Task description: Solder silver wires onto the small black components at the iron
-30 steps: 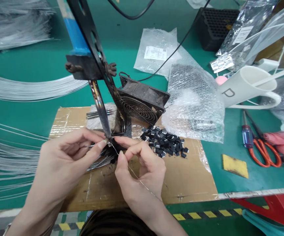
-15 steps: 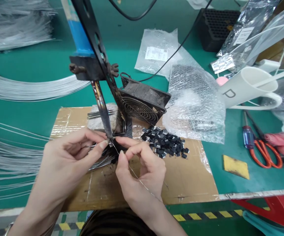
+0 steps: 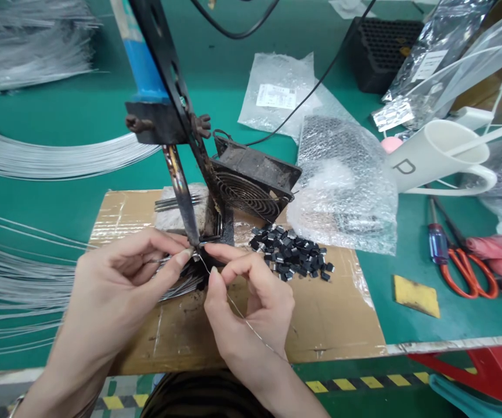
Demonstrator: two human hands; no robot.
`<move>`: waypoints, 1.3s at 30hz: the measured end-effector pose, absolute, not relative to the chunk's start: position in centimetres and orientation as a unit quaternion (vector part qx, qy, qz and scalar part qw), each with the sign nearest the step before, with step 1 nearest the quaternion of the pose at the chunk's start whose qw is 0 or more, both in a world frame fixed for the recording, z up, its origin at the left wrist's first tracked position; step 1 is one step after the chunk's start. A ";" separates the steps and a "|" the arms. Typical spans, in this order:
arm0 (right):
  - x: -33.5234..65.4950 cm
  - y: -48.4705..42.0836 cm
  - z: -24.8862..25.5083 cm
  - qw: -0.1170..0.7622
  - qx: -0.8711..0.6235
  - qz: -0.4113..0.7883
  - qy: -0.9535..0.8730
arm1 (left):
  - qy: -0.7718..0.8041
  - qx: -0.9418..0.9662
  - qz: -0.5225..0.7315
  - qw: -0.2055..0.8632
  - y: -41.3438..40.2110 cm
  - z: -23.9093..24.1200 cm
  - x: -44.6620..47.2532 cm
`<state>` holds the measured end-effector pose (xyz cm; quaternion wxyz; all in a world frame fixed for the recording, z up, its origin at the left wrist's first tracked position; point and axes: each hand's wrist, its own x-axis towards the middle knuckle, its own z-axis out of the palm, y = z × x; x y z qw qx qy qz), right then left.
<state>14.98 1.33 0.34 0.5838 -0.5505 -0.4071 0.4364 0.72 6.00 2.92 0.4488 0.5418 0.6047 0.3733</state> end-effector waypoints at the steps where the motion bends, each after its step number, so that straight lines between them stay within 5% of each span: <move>1: 15.0 1.3 0.4 0.582 -0.553 0.437 -0.407 | 0.605 0.542 0.371 0.449 6.0 2.9 0.7; 39: 15.0 1.1 -0.6 0.593 -0.532 0.406 -0.449 | 0.596 0.571 0.377 0.421 5.6 2.6 0.6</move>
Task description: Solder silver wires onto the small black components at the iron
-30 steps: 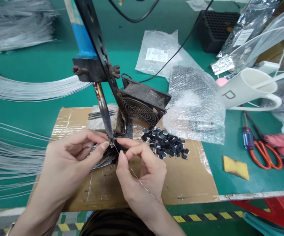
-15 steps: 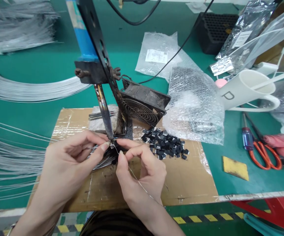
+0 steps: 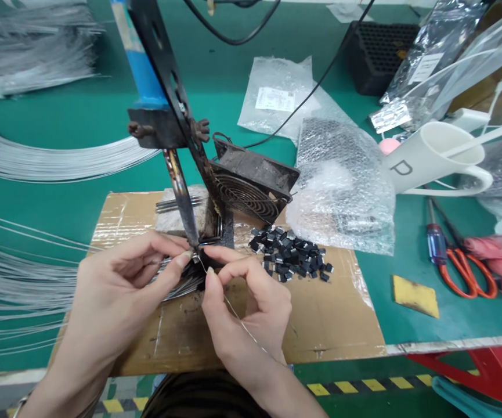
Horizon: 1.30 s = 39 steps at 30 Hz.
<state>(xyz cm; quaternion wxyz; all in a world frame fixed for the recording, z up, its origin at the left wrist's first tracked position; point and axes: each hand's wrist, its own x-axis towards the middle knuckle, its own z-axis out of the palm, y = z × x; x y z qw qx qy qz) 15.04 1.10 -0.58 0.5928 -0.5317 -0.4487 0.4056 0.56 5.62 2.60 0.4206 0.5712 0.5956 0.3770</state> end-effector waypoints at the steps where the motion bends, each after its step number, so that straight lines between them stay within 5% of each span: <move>1: 15.1 1.1 -0.6 0.590 -0.534 0.405 -0.450 | 0.595 0.571 0.376 0.421 5.6 2.6 0.5; 39: 14.6 1.0 -0.8 0.604 -0.535 0.364 -0.464 | 0.587 0.568 0.378 0.435 5.6 2.8 0.6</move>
